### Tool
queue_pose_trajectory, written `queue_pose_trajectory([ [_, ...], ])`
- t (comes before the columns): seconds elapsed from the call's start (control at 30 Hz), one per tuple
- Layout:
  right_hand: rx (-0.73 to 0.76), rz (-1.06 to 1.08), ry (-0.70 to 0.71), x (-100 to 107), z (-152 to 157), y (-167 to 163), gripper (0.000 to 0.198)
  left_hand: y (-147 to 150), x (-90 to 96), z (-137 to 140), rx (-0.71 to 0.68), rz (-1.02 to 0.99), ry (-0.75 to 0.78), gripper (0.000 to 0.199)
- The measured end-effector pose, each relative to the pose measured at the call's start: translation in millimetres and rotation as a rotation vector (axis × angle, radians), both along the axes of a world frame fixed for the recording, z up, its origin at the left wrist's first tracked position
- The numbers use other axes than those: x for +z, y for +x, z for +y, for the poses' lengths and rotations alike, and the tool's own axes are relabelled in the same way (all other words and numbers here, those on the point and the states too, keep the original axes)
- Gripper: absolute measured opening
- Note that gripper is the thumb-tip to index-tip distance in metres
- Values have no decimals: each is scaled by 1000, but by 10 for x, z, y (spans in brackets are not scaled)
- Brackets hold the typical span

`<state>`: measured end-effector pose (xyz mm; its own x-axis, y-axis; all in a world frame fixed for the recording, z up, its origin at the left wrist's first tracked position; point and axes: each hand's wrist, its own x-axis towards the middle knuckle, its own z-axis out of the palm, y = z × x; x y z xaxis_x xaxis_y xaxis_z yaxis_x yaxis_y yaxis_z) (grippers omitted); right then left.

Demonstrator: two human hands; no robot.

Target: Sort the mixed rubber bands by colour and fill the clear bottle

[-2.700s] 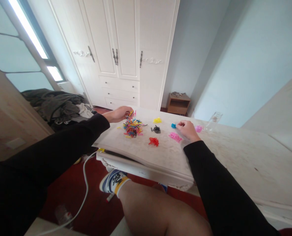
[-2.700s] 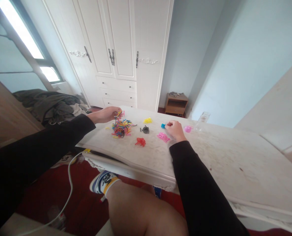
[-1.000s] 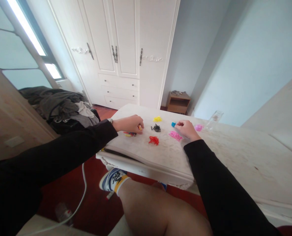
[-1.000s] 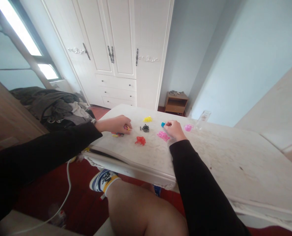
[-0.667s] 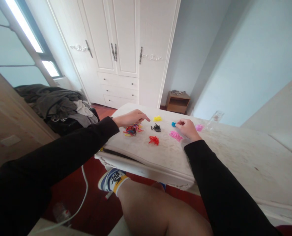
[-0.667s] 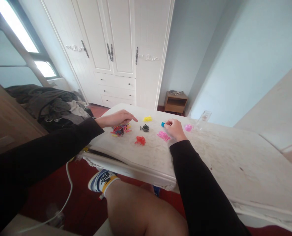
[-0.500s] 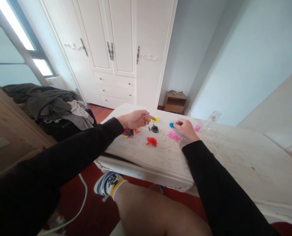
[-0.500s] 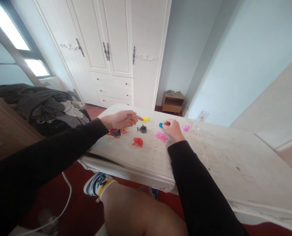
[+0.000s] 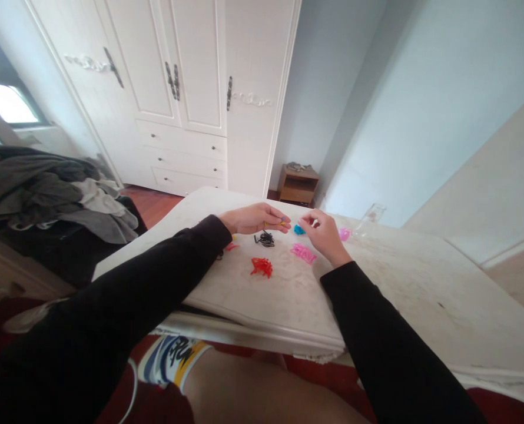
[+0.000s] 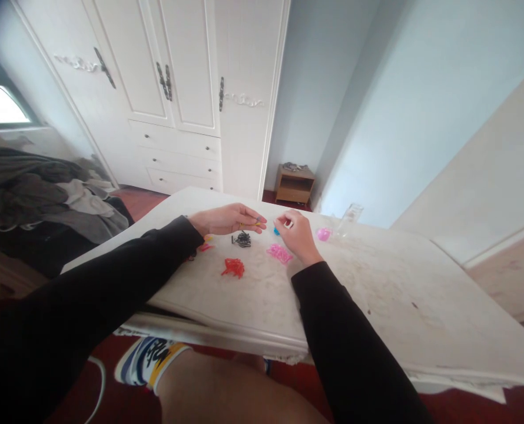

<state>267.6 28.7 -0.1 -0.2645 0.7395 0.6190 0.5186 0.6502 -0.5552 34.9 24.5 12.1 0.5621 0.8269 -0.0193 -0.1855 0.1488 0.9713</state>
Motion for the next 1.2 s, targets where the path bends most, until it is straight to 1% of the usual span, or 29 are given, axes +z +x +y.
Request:
queue_pose_trajectory([
  [0.13, 120, -5, 3, 35, -97, -96, 16, -42, 11, -65, -82, 58, 85, 17],
  [0.2, 156, -4, 2, 29, -121, -122, 16, -37, 6, -82, -108, 91, 109, 19],
  [0.3, 180, 16, -2, 12, -135, -132, 15, -6, -19, -96, -127, 67, 119, 26],
  [0.4, 208, 26, -35, 7, -145, -130, 13, 25, -51, -105, -123, 26, 111, 34],
  [0.47, 204, 33, -56, 11, -150, -129, 12, 37, -68, -106, -125, 23, 96, 35],
  [0.63, 105, 116, -86, 17, -124, -111, 17, 45, -91, -87, -77, 24, 58, 27],
  [0.8, 47, 157, -135, 4, -62, -68, 20, 48, -105, -73, -38, 23, 47, 24],
  [0.9, -74, 199, -114, -20, 5, -13, 17, 46, -116, -73, -18, 26, 36, 21],
  [0.97, -167, 210, -112, -57, 68, 39, 15, 43, -120, -75, 2, 25, 22, 18],
  [1.03, -230, 195, -138, -112, 135, 92, 16, 38, -118, -75, 22, 29, 16, 17],
  [1.1, -256, 164, -165, -175, 196, 137, 18, 32, -113, -73, 32, 47, 23, 16],
  [1.2, -248, 114, -183, -262, 264, 185, 23, 21, -112, -64, 35, 76, 41, 17],
])
